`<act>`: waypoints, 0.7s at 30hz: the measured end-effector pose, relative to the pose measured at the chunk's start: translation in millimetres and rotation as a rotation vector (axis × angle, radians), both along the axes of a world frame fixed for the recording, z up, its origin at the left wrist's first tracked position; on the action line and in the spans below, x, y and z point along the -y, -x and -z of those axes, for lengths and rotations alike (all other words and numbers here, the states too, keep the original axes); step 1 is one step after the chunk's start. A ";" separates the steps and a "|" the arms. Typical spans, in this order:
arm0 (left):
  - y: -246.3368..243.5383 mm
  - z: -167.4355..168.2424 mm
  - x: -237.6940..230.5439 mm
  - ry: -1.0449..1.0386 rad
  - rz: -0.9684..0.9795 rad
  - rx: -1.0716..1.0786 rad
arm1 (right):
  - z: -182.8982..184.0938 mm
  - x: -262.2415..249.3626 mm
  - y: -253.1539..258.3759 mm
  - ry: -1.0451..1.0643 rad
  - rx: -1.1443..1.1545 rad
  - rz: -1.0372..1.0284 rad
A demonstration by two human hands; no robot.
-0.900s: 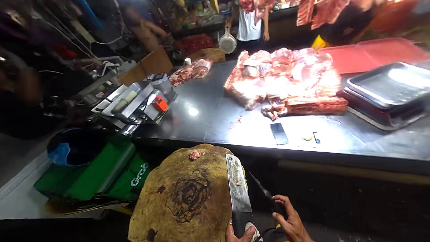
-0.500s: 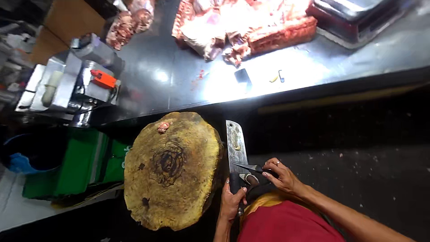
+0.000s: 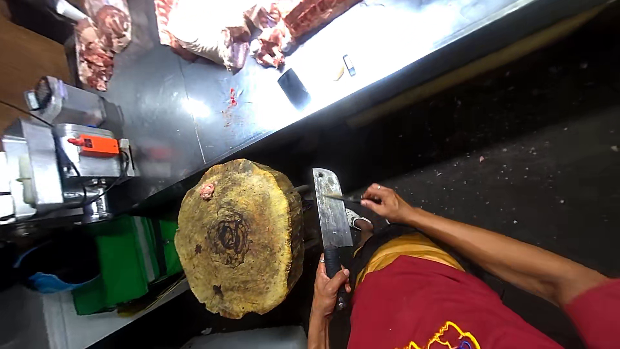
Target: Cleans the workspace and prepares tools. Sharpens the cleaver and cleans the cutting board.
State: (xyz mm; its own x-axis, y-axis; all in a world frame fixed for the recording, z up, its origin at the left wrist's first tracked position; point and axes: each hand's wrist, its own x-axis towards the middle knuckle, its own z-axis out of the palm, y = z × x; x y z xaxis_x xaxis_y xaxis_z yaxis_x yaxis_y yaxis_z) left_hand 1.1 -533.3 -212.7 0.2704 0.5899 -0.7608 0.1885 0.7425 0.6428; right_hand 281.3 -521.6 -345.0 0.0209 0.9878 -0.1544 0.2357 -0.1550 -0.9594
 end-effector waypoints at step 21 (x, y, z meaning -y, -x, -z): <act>-12.7 17.3 0.5 0.018 -0.019 0.005 | 1.2 26.7 -0.6 -0.038 -0.046 -0.157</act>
State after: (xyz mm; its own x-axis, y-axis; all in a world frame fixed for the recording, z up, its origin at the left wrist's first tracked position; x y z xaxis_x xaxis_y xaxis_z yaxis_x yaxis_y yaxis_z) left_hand 13.9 -533.8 -230.0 0.2626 0.5814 -0.7701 0.1709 0.7575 0.6301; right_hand 281.8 -548.3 -346.1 -0.1407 0.9835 -0.1138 0.2101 -0.0826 -0.9742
